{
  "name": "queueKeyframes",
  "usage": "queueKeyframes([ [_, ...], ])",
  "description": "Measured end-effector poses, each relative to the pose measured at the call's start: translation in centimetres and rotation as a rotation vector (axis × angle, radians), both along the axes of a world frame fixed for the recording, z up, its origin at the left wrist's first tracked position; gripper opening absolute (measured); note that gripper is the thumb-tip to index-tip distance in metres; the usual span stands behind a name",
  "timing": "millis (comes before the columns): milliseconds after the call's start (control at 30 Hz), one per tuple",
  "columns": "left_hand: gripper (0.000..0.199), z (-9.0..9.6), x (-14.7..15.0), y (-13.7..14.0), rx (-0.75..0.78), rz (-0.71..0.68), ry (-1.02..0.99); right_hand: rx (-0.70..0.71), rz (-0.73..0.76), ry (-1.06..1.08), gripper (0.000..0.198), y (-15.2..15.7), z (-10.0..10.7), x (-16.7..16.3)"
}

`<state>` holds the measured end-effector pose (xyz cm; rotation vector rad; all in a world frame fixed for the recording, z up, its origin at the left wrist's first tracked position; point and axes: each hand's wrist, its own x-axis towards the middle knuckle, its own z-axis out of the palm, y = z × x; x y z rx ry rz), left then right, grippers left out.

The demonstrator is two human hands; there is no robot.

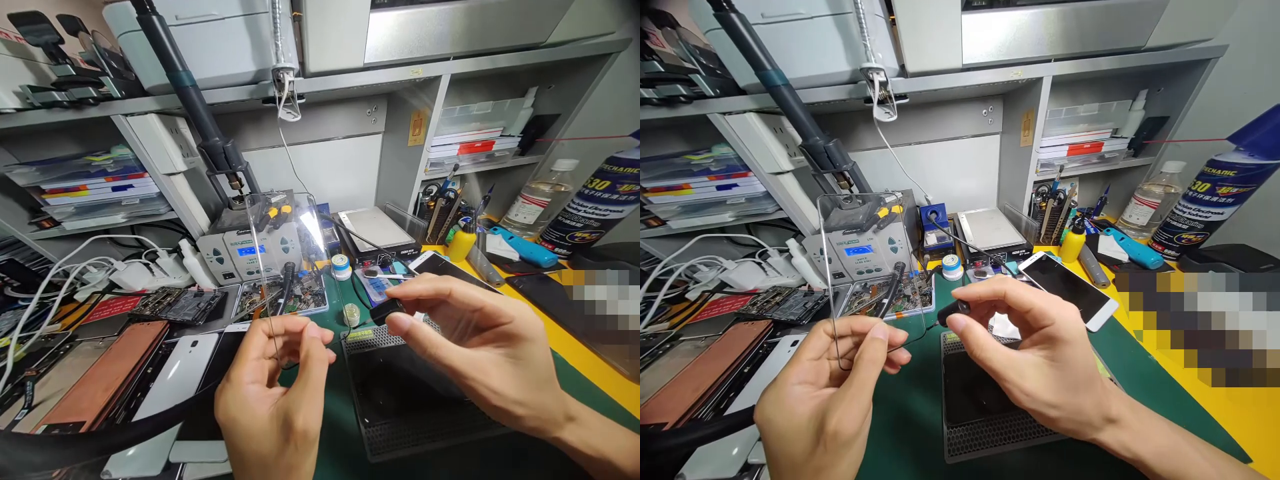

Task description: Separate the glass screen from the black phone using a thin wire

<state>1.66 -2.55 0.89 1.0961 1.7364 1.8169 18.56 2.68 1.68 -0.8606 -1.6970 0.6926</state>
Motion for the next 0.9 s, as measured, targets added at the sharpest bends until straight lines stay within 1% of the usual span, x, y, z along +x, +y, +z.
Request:
queueKeyframes([
  [133, 0.017, 0.1, 0.4, -0.1, -0.017, 0.027, 0.021, 0.07, -0.034, -0.07, 0.019, 0.0, 0.0, -0.1],
  [233, 0.016, -0.1, 0.2, -0.1, -0.024, 0.034, 0.033, 0.07, -0.027, -0.088, 0.017, 0.0, 0.0, -0.2],
  [400, 0.018, -0.9, -0.4, 0.0, 0.008, 0.039, 0.108, 0.08, 0.049, -0.059, 0.02, 0.0, -0.3, 0.0],
  [500, 0.017, -1.2, -0.7, 0.0, 0.029, 0.028, 0.154, 0.078, 0.049, -0.076, 0.02, 0.1, -0.3, 0.1],
  [633, 0.016, -1.3, -0.9, 0.1, 0.046, 0.018, 0.18, 0.102, 0.032, -0.061, 0.021, 0.0, -0.2, 0.1],
  [767, 0.016, -1.4, -0.9, 0.2, 0.058, 0.023, 0.194, 0.095, 0.088, -0.042, 0.026, 0.1, -0.6, 0.0],
  [900, 0.017, -1.4, -0.9, 0.2, 0.061, 0.021, 0.192, 0.088, 0.079, -0.043, 0.026, 0.4, -0.7, 0.0],
])
